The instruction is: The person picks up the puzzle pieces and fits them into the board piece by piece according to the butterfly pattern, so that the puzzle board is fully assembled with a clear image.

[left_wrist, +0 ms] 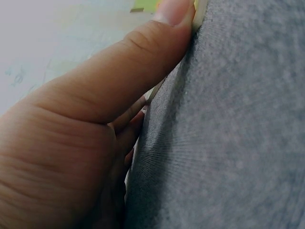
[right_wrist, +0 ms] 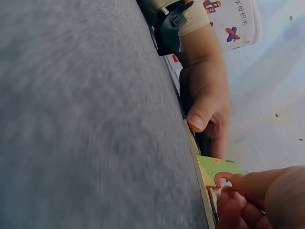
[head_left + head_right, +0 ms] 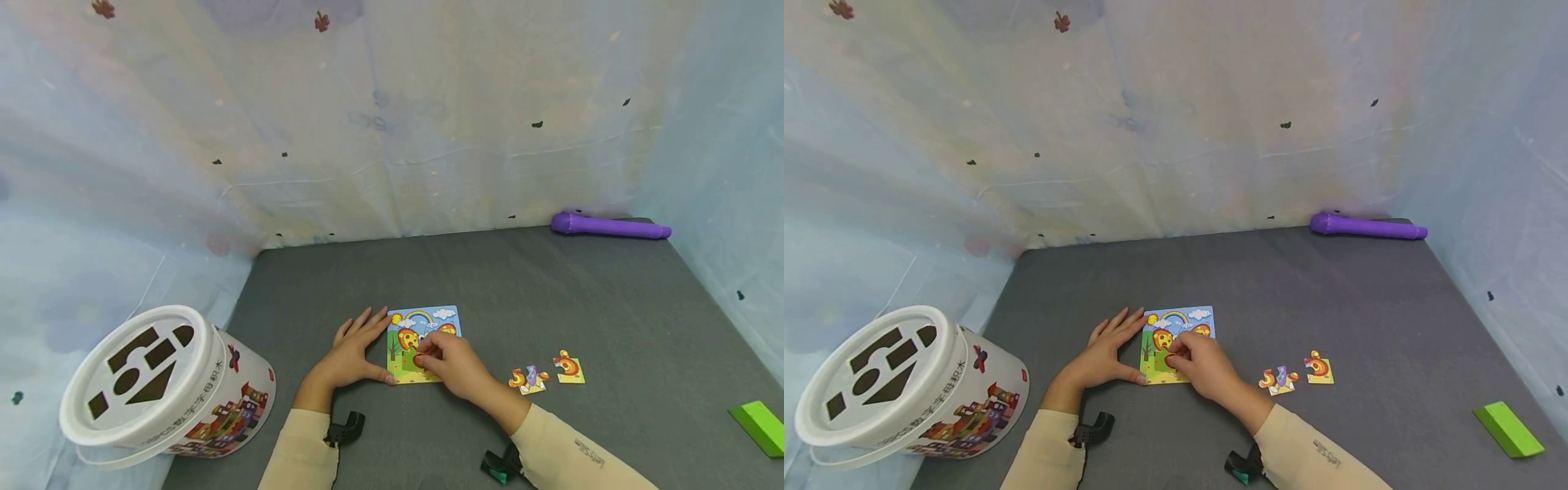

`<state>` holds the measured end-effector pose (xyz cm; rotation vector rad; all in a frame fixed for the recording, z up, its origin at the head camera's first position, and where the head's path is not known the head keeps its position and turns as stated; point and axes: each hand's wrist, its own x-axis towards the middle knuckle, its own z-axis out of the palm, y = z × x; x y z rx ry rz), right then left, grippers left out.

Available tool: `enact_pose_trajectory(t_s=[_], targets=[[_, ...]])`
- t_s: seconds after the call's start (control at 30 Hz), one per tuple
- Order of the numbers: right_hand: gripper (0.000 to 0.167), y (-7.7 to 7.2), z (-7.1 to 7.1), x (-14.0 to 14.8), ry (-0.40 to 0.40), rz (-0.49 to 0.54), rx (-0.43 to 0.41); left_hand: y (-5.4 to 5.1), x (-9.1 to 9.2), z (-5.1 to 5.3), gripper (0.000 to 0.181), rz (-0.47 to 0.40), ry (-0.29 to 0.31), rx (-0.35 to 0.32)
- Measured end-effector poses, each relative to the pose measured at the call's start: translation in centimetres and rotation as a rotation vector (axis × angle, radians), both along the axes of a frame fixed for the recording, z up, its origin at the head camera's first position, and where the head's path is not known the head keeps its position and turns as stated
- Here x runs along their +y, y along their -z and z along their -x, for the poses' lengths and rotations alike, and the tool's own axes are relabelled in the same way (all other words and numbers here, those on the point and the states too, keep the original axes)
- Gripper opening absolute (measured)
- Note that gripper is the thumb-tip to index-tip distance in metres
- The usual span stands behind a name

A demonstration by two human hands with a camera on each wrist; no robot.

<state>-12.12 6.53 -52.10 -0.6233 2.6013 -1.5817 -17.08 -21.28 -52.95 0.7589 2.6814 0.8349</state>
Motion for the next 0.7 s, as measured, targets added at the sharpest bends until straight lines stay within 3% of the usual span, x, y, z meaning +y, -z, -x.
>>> enact_pose_trajectory(t_s=[0.2, 0.4, 0.7], targets=[[0.004, 0.0, -0.1, -1.0, 0.016, -0.062, 0.081, 0.0, -0.1, 0.0, 0.127, -0.009, -0.002, -0.002], [0.005, 0.0, -0.5, -1.8, 0.025, -0.191, 0.165, -0.1, -0.2, -0.1, 0.127, -0.006, -0.003, -0.014], [0.017, 0.0, -1.2, -2.1, -0.018, -0.324, 0.287, -0.2, -0.1, -0.1, 0.127, -0.001, 0.000, -0.018]])
